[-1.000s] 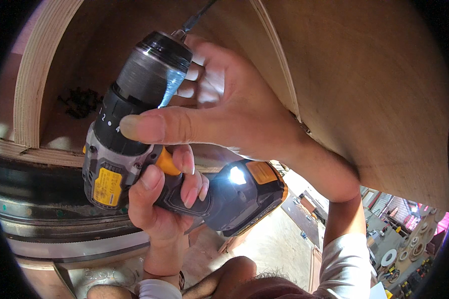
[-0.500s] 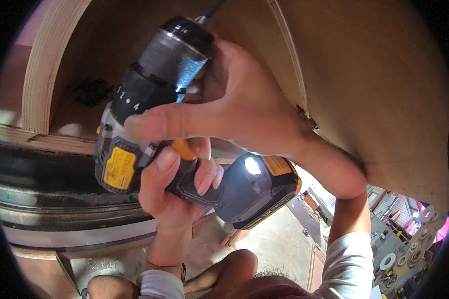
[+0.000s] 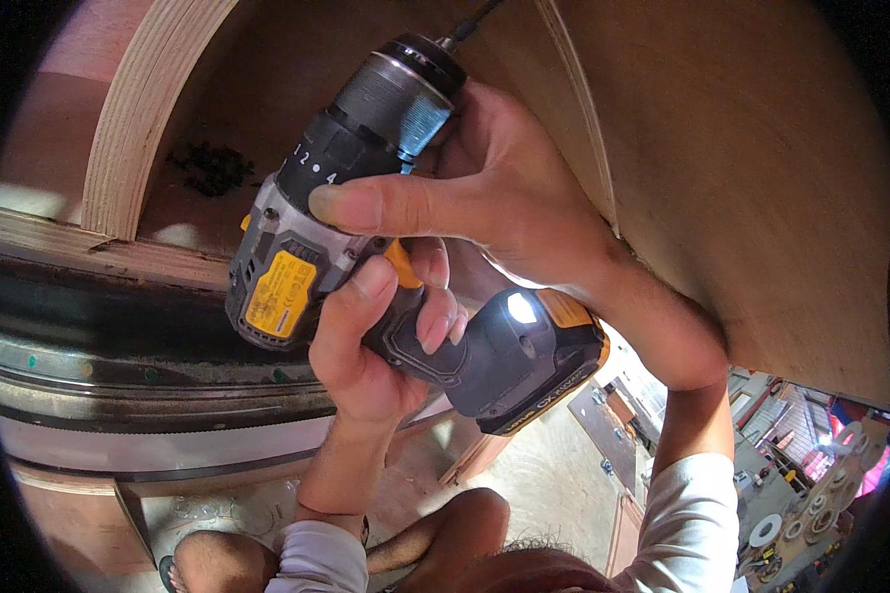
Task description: The person assembles a wooden cabinet by positioning a curved wooden panel and securing it with a cordless drill. They drive screws into the panel and frame, then test the door movement.
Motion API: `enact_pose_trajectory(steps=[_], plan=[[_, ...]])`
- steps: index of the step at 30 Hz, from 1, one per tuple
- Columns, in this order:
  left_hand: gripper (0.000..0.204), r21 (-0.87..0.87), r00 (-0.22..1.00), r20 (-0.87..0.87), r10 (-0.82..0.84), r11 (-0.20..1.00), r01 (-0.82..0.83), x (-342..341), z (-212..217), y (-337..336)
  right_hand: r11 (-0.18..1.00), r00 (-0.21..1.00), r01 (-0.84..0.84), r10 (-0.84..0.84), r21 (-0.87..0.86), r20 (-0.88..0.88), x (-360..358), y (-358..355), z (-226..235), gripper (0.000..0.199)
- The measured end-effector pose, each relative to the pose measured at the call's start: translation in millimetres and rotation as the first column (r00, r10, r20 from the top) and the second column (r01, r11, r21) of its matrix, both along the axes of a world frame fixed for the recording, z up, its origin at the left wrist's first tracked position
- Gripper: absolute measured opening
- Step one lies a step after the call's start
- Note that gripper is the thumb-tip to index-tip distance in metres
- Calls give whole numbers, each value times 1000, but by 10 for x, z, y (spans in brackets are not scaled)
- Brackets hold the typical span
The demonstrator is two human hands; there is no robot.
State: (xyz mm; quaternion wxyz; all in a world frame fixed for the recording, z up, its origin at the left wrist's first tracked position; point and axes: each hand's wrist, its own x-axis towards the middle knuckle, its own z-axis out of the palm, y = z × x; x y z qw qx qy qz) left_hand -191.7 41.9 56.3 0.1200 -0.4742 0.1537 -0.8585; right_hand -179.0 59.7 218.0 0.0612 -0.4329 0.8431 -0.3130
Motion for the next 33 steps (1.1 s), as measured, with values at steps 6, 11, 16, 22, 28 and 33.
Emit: enact_pose_trajectory(steps=[6,11,16,22,28,33], plan=[[35,-10,1000,0,9,1000,-9,23,43,-15,999,997,-36,35,-16,-68,-31,20,14,49],[35,-14,1000,-7,21,1000,-21,0,65,5,1000,1000,-10,10,11,-29,34,28,76,51],[35,-26,999,31,43,999,-42,37,112,17,1000,995,-13,14,3,-98,2,59,85,52],[35,-59,988,101,119,992,-113,16,62,-28,999,999,3,-1,37,-41,59,9,72,49],[33,-20,994,83,67,998,-66,38,65,-37,999,999,-32,32,3,-37,47,-25,36,39],[39,-49,991,116,66,997,-61,3,42,17,998,998,63,-63,12,-2,76,-3,22,39]])
